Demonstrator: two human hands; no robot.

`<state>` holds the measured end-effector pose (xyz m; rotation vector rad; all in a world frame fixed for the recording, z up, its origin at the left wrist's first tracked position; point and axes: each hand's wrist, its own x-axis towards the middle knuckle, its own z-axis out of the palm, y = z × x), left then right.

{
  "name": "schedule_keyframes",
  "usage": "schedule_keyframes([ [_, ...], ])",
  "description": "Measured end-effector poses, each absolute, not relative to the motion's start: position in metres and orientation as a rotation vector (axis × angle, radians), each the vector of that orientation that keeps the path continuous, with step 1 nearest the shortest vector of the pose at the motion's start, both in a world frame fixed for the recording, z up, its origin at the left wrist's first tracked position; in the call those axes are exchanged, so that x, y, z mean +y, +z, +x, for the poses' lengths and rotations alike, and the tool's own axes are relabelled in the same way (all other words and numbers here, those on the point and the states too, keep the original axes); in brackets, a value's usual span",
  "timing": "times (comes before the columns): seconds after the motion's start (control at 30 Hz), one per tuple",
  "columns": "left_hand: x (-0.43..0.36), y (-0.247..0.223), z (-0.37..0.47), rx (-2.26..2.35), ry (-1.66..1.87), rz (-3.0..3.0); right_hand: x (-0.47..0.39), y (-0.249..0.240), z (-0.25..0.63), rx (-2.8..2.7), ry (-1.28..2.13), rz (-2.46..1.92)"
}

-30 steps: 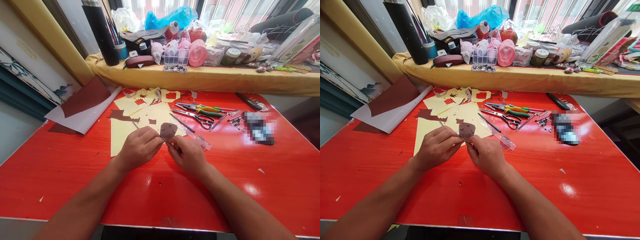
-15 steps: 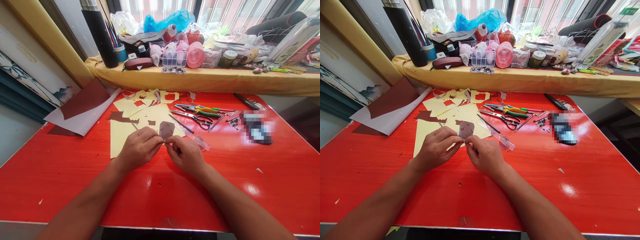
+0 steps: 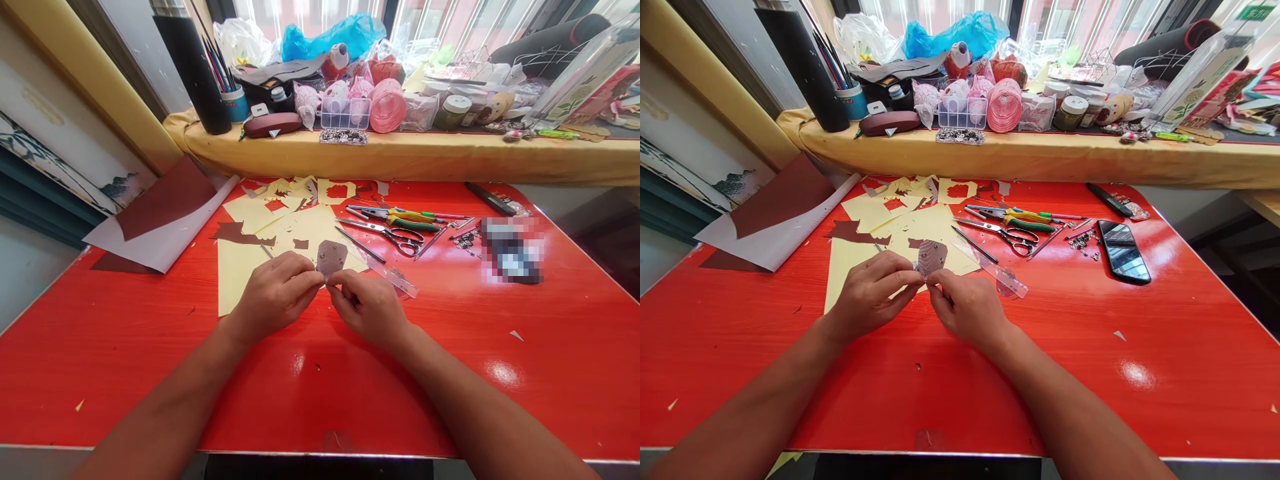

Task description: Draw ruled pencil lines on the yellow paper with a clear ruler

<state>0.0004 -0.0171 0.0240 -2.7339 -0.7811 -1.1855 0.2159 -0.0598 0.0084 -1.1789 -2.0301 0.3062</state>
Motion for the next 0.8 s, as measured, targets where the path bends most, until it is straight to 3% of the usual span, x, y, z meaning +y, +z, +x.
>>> schedule_keyframes([
  [0.8, -0.0168, 0.0238, 0.0022, -0.8, -1.15, -2.75, -0.0601, 0.0054, 0.216, -2.015, 0.403, -1.201],
])
